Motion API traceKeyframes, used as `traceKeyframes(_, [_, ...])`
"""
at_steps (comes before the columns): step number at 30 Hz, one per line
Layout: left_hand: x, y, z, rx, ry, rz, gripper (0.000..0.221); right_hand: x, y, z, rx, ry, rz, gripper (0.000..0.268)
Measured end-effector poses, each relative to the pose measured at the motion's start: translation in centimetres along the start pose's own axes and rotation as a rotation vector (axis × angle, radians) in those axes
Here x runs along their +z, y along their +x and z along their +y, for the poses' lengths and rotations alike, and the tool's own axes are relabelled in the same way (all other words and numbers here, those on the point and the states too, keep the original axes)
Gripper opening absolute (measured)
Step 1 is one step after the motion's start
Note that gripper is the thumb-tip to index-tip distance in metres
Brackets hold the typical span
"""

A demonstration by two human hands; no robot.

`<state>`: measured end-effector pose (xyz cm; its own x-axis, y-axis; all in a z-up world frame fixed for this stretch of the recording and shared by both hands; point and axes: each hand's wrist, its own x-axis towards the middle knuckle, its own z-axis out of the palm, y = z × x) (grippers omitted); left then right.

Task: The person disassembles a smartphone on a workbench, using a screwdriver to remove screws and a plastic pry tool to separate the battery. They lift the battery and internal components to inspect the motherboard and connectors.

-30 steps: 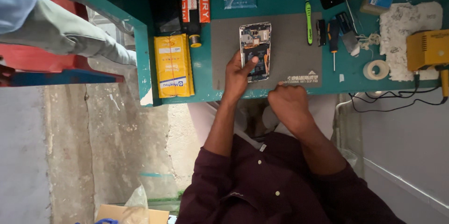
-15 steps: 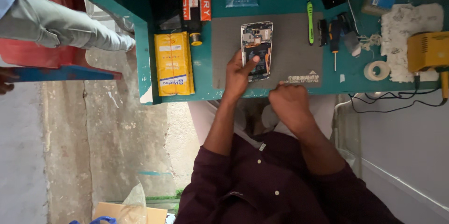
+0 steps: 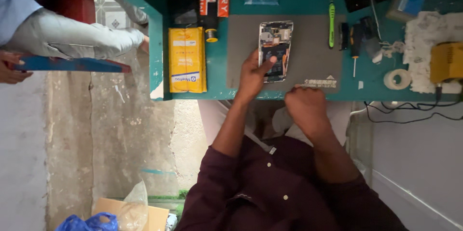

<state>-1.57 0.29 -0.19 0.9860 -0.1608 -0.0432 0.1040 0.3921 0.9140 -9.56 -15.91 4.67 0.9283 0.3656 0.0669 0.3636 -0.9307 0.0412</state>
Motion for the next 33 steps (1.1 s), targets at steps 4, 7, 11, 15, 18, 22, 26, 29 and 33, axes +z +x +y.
traceKeyframes(4, [0.2, -0.1, 0.3, -0.048, -0.009, 0.024, 0.034, 0.0, -0.2, 0.1, -0.006, -0.008, 0.044, 0.005])
traceKeyframes(7, [0.0, 0.1, 0.6, 0.034, 0.168, 0.012, 0.033, -0.3, -0.3, 0.3, 0.009, 0.035, 0.011, 0.005])
traceKeyframes(11, [0.3, -0.1, 1.0, 0.023, 0.125, 0.004, 0.036, -3.3, -0.4, 0.2, 0.013, 0.167, 0.033, 0.032])
traceKeyframes(15, [0.0, 0.1, 0.8, 0.054, 0.147, -0.009, 0.037, -7.9, 0.2, -0.6, -0.144, 0.909, -0.245, 0.031])
traceKeyframes(18, [-0.1, 0.0, -0.1, 0.087, 0.140, 0.019, 0.036, -10.4, 1.4, -3.9, -0.271, 1.739, -0.261, 0.055])
traceKeyframes(22, [-0.4, -0.1, -0.8, -0.016, 0.153, 0.081, 0.040, -10.1, 3.0, -5.7, -0.511, 2.297, -0.261, 0.062])
traceKeyframes(26, [-0.7, 0.2, -1.4, 0.094, 0.149, 0.006, 0.037, -5.3, 2.7, -2.6, -0.551, 1.886, 0.494, 0.022])
traceKeyframes(29, [-0.7, 0.1, -1.2, 0.094, 0.153, -0.019, 0.038, -2.5, 2.3, 2.2, -0.265, 0.894, 1.047, 0.040])
traceKeyframes(33, [-0.5, 0.1, -0.8, 0.026, 0.165, 0.022, 0.042, 3.1, 2.6, 5.4, 0.224, 0.711, 0.827, 0.047])
